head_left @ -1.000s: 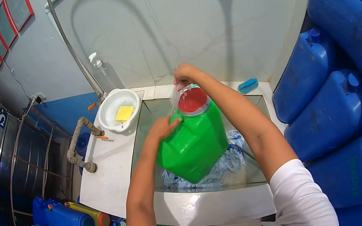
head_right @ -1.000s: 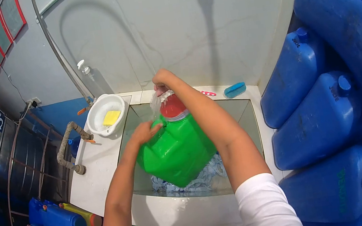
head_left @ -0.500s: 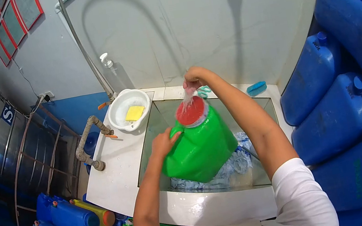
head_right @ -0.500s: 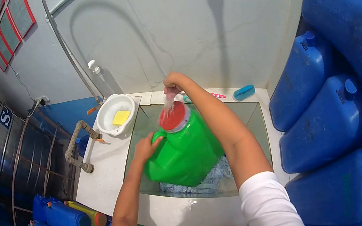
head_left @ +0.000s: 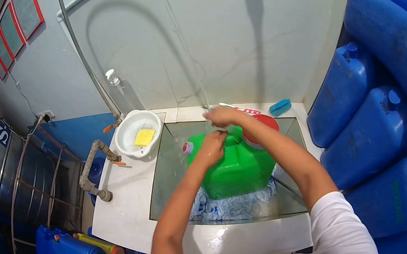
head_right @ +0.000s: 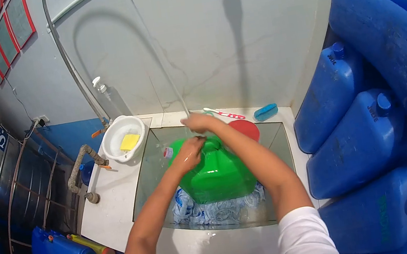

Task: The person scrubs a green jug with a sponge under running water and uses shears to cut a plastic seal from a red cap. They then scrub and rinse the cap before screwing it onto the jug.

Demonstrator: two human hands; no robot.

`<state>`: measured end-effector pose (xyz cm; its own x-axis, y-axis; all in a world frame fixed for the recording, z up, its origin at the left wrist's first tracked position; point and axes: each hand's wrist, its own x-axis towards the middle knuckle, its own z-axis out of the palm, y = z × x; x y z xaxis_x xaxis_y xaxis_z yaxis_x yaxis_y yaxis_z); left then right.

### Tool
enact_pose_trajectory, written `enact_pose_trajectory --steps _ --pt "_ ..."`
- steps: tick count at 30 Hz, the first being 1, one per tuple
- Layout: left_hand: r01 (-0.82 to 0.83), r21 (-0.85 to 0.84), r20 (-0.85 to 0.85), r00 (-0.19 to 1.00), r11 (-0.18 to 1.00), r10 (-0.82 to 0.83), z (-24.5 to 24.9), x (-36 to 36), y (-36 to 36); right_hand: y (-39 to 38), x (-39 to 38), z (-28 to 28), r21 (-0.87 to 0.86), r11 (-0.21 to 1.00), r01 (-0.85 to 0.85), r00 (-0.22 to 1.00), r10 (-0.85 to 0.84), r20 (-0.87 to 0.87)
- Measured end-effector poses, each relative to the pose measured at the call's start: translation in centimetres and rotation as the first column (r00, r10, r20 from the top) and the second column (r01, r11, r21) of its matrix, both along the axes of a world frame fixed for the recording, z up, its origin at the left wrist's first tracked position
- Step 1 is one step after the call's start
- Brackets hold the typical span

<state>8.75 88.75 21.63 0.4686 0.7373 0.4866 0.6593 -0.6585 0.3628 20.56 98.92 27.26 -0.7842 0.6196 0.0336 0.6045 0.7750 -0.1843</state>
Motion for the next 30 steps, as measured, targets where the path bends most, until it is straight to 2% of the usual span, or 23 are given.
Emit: enact_pose_trajectory --steps 1,2,3,4,5,7,9,11,12,13,14,16,17,19,20,21,22,23,25,26,28,29,30 --pt "0.232 0.094 0.177 0.953 0.968 -0.245 0.0 -0.4 -1.0 -2.1 0.9 -1.1 -0.528 0.819 0.224 0.948 -0.309 -0.077" --pt "0.234 0.093 0.181 0.952 0.968 -0.247 0.6 -1.4 -2.3 -5.2 2.3 -1.7 -0.6 0.766 0.23 0.921 -0.371 -0.12" --pt "0.186 0.166 0.1 0.974 0.969 -0.204 1.4 -2.9 -3.9 -8.5 3.9 -1.9 -0.67 0.706 0.229 0.886 -0.437 -0.157" --pt "0.146 0.238 0.018 0.988 0.96 -0.155 1.9 -4.4 -5.3 -11.1 5.4 -1.7 -0.45 0.848 0.281 0.916 -0.377 -0.138" --pt "0.154 0.23 0.019 0.987 0.961 -0.162 2.1 -5.6 -6.5 -13.3 6.4 -1.4 -0.199 0.933 0.299 0.941 -0.323 -0.098" --pt "0.096 0.018 -0.312 0.946 0.995 -0.085 1.8 -7.1 -8.8 -16.7 7.2 -1.2 -0.196 0.936 0.293 0.945 -0.315 -0.09" --pt "0.035 -0.072 -0.359 0.932 0.997 -0.059 0.5 -6.5 -9.8 -19.3 7.6 -1.5 -0.187 0.939 0.287 0.948 -0.307 -0.086" --pt "-0.034 -0.161 -0.404 0.914 0.986 -0.034 0.7 -5.2 -11.0 -21.7 7.5 -2.0 -0.039 0.962 0.269 0.941 -0.272 -0.201" --pt "-0.24 -0.279 -0.397 0.911 0.93 0.116 0.7 -4.3 -11.5 -22.7 7.5 -2.4 -0.048 0.962 0.269 0.941 -0.273 -0.2" --pt "-0.428 -0.389 -0.408 0.874 0.816 0.264 1.3 -3.6 -12.2 -23.6 7.4 -2.7 -0.039 0.955 0.293 0.932 -0.295 -0.211" --pt "-0.431 -0.391 -0.414 0.872 0.813 0.263 1.9 -3.5 -12.5 -24.4 7.2 -3.0 -0.029 0.947 0.319 0.921 -0.317 -0.226" --pt "-0.47 -0.568 -0.441 0.867 0.675 0.233 3.1 -3.4 -13.3 -25.7 7.7 -3.2 -0.018 0.951 0.309 0.924 -0.305 -0.228" --pt "-0.471 -0.57 -0.444 0.866 0.673 0.229 3.9 -3.6 -14.2 -26.3 8.3 -3.2 0.002 0.954 0.301 0.929 -0.293 -0.227" --pt "-0.096 -0.565 -0.035 0.995 0.82 0.092 5.3 -4.1 -16.3 -27.2 9.4 -3.2 -0.022 0.957 0.289 0.931 -0.286 -0.227" --pt "-0.094 -0.57 -0.039 0.995 0.816 0.087 5.0 -4.1 -17.1 -27.7 9.9 -3.2 -0.043 0.961 0.274 0.934 -0.277 -0.225" --pt "0.102 -0.468 0.007 0.994 0.878 -0.111 4.6 -4.2 -17.9 -28.1 10.3 -3.2 -0.051 0.959 0.278 0.932 -0.282 -0.227" --pt "0.298 -0.351 0.034 0.952 0.888 -0.305 4.5 -4.2 -18.6 -28.3 10.6 -3.1 -0.14 0.954 0.266 0.932 -0.291 -0.217" --pt "0.296 -0.358 0.037 0.952 0.886 -0.303 4.4 -4.2 -18.8 -28.6 10.9 -3.0 -0.228 0.941 0.25 0.933 -0.297 -0.204" --pt "-0.014 -0.722 -0.134 0.984 0.691 -0.12 4.6 -3.9 -19.1 -29.3 11.2 -2.9 -0.307 0.916 0.258 0.935 -0.317 -0.159" --pt "-0.014 -0.724 -0.134 0.984 0.689 -0.12 4.7 -3.8 -19.1 -29.5 11.4 -2.9 -0.375 0.886 0.272 0.935 -0.336 -0.115" --pt "-0.332 -0.758 -0.495 0.854 0.562 -0.162 5.0 -3.4 -19.0 -29.7 12.1 -3.0 -0.387 0.878 0.282 0.928 -0.352 -0.124" --pt "-0.331 -0.757 -0.494 0.855 0.563 -0.161 4.9 -3.1 -19.3 -29.7 12.5 -3.0 -0.397 0.871 0.29 0.92 -0.367 -0.134" --pt "-0.069 -0.535 -0.315 0.941 0.842 -0.124 4.7 -2.8 -19.8 -29.6 12.8 -2.7 -0.393 0.873 0.289 0.921 -0.365 -0.135"
